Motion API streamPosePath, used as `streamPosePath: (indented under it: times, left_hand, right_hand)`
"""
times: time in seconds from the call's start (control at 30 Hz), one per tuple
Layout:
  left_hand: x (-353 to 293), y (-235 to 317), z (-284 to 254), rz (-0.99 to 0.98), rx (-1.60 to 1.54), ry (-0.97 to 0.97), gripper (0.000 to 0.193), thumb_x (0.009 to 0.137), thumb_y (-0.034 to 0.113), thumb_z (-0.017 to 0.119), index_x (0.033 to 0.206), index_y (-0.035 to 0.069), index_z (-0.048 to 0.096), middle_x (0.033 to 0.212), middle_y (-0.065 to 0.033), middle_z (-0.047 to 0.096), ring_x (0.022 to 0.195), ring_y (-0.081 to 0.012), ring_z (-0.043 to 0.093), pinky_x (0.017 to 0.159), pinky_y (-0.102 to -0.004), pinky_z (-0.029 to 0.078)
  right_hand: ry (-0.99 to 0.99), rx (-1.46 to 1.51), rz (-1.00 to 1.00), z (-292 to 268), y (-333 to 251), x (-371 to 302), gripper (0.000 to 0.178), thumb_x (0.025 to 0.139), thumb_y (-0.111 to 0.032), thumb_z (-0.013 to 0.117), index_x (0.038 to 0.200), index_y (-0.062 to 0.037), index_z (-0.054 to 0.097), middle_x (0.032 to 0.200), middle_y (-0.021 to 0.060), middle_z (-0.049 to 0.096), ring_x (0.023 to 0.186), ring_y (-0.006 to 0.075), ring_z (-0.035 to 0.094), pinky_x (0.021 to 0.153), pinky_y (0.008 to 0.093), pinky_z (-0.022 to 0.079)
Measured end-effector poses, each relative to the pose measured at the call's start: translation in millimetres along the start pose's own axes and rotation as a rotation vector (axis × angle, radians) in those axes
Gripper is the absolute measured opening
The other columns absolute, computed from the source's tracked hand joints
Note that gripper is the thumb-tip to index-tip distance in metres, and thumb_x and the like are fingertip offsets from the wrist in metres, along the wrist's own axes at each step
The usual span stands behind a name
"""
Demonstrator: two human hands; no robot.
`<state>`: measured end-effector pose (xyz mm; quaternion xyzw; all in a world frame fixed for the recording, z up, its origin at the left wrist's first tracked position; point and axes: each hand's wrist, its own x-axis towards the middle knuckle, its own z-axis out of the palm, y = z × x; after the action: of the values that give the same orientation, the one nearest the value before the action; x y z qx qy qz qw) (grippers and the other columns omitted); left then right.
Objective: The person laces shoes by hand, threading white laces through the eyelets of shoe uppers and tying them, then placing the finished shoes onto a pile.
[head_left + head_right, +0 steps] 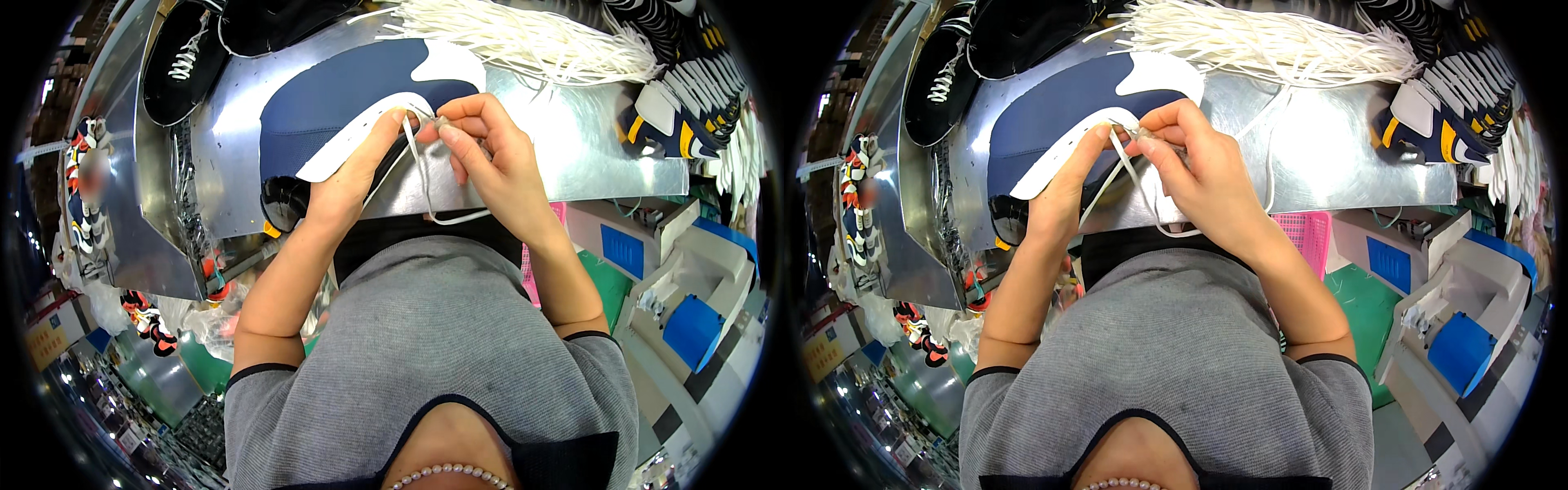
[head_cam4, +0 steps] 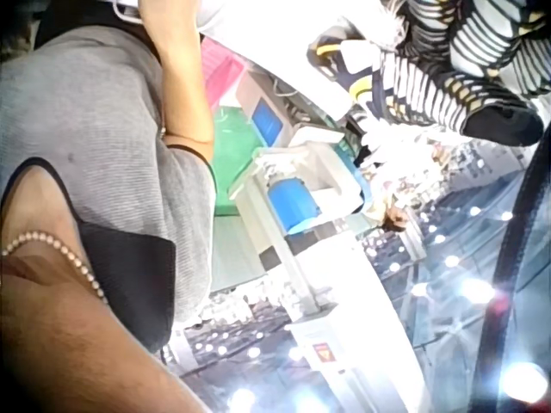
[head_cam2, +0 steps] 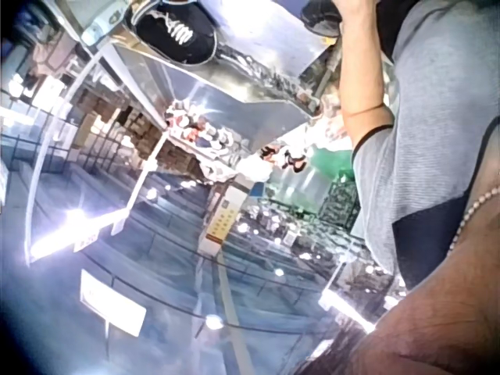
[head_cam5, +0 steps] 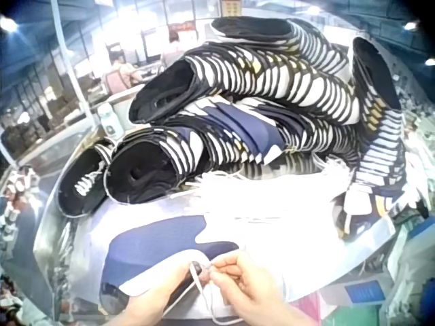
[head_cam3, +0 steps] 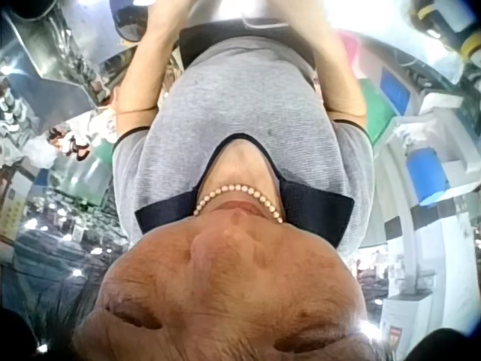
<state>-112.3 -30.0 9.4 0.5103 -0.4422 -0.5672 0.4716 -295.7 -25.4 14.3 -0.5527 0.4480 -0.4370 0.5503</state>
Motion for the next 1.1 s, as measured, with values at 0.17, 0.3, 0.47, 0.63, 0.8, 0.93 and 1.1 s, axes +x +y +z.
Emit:
streamPosePath:
  times: [0.17,0.3,0.47,0.63,0.8,0.93,1.1]
  left_hand:
    - [-2,3,4,0.105,0.078,-0.015,0.022,0.098,0.014,0.063,0.109,-0.002,0.071,0.1,-0.0065,0.073,0.089,-0.0117,0.068,0.078,-0.0244,0.053]
    - [-7,-2,1,0.235,0.241,-0.024,0.022,0.098,0.015,0.063,0.11,-0.002,0.071,0.102,-0.008,0.073,0.091,-0.0143,0.069,0.08,-0.0251,0.053]
    - [-11,1,-11,0.978,1.305,-0.091,0.021,0.091,0.01,0.067,0.11,0.001,0.07,0.101,-0.0113,0.072,0.087,-0.0225,0.07,0.077,-0.0305,0.055]
    - [-22,-9,-13,0.182,0.37,-0.028,0.02,0.095,0.014,0.064,0.107,-0.002,0.07,0.097,-0.0081,0.073,0.087,-0.0166,0.07,0.078,-0.0294,0.055]
    - [-14,6,-46,-0.176,0.081,-0.185,0.021,0.092,0.011,0.068,0.108,-0.003,0.07,0.102,-0.0102,0.073,0.095,-0.0175,0.068,0.088,-0.0304,0.053]
    - [-12,3,-40,-0.119,0.109,-0.058,0.025,0.088,0.012,0.075,0.108,-0.001,0.071,0.1,-0.0083,0.073,0.092,-0.0171,0.069,0.082,-0.0297,0.054]
    - [0,-3,-52,0.284,0.617,-0.027,0.022,0.092,0.014,0.07,0.109,0.0,0.069,0.103,-0.0093,0.072,0.095,-0.0199,0.069,0.082,-0.0306,0.053]
  right_hand:
    - [-0.02,-0.059,0.04,-1,-1,4,0.014,0.098,-0.011,0.059,0.103,0.0014,0.057,0.088,0.0088,0.074,0.058,0.0093,0.058,0.054,0.0239,0.046]
    - [-0.052,-0.146,0.016,-6,0,7,0.014,0.096,-0.01,0.059,0.102,0.0024,0.057,0.086,0.011,0.074,0.064,0.0167,0.065,0.059,0.0283,0.049]
    - [-0.075,-0.352,-0.056,0,5,17,0.024,0.091,-0.012,0.058,0.106,0.0058,0.052,0.08,0.0166,0.071,0.074,0.0373,0.067,0.068,0.0418,0.052]
    - [-0.206,-0.696,-0.085,9,-10,23,0.016,0.091,-0.01,0.059,0.1,0.0028,0.054,0.08,0.0184,0.068,0.079,0.0384,0.068,0.069,0.0465,0.051]
    - [0.04,-0.513,-0.074,-51,-24,20,0.03,0.093,-0.014,0.065,0.121,-0.0032,0.061,0.096,0.0053,0.069,0.084,0.0112,0.064,0.078,0.0272,0.051]
    - [0.008,-0.179,0.111,-30,21,43,0.04,0.083,-0.023,0.079,0.114,-0.0027,0.063,0.101,0.0047,0.067,0.091,0.009,0.061,0.079,0.0229,0.048]
    - [0.123,-0.152,0.169,-6,6,43,0.041,0.082,-0.026,0.081,0.11,-0.0023,0.064,0.089,0.004,0.068,0.079,0.0094,0.061,0.074,0.0242,0.05]
